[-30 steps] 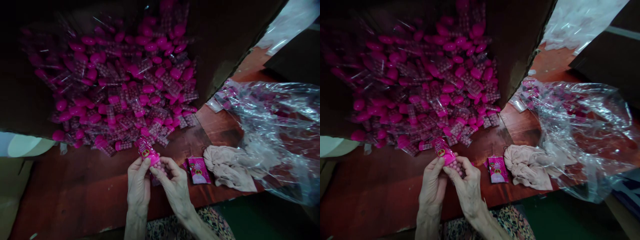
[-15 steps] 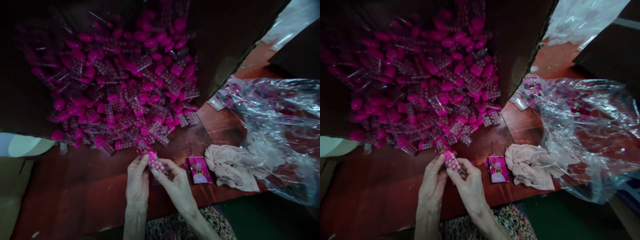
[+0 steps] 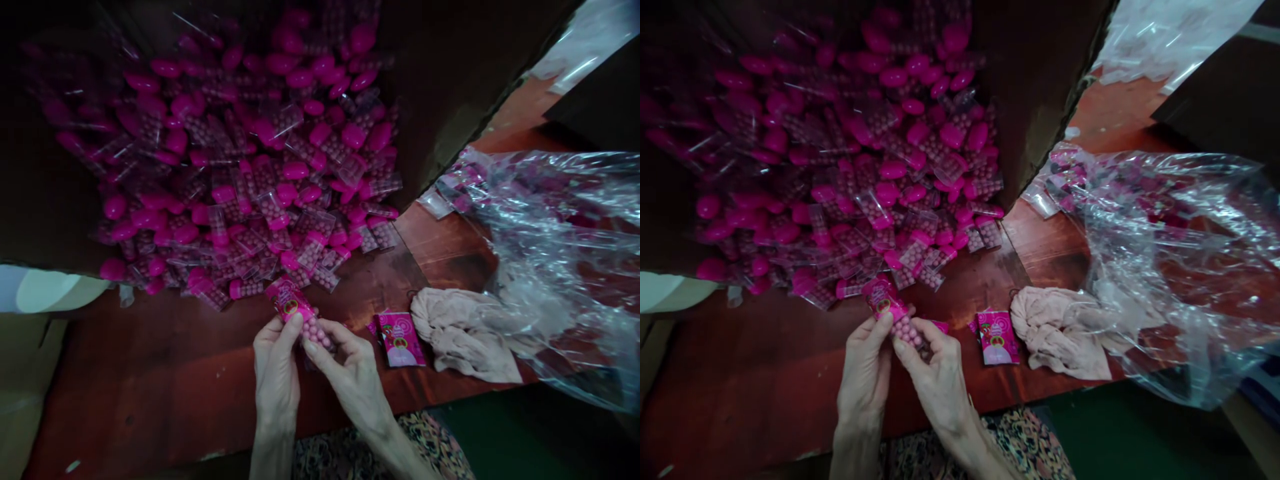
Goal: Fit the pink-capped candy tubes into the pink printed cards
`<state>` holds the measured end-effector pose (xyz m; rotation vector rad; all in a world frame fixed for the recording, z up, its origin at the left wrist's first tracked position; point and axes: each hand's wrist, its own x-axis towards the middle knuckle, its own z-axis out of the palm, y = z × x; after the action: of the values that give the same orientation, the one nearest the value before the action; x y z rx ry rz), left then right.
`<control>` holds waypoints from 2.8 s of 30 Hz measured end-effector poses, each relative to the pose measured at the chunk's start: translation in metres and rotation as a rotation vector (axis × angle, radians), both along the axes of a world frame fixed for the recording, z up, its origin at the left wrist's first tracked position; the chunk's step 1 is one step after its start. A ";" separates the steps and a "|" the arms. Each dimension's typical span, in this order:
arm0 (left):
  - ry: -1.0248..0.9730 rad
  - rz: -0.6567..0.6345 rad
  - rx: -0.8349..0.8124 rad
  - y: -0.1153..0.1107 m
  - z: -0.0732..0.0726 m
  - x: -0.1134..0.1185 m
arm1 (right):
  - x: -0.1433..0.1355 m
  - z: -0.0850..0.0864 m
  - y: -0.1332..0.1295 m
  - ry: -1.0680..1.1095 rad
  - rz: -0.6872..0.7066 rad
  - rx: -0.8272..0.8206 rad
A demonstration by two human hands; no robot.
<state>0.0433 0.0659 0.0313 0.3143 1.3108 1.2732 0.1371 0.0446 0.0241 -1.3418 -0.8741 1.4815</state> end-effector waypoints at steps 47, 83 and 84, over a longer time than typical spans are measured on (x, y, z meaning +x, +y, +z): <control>-0.184 -0.105 -0.018 -0.007 0.011 0.008 | -0.002 0.002 0.001 -0.174 -0.134 0.236; 0.071 -0.195 0.093 -0.008 0.013 -0.005 | 0.022 -0.005 0.008 -0.298 0.223 0.417; 0.119 -0.192 0.140 -0.009 0.014 -0.005 | 0.023 -0.006 0.008 -0.308 0.206 0.438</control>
<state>0.0388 0.0567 0.0457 0.6089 1.2605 1.1992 0.1597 0.0529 0.0183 -1.1864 -1.4785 1.1518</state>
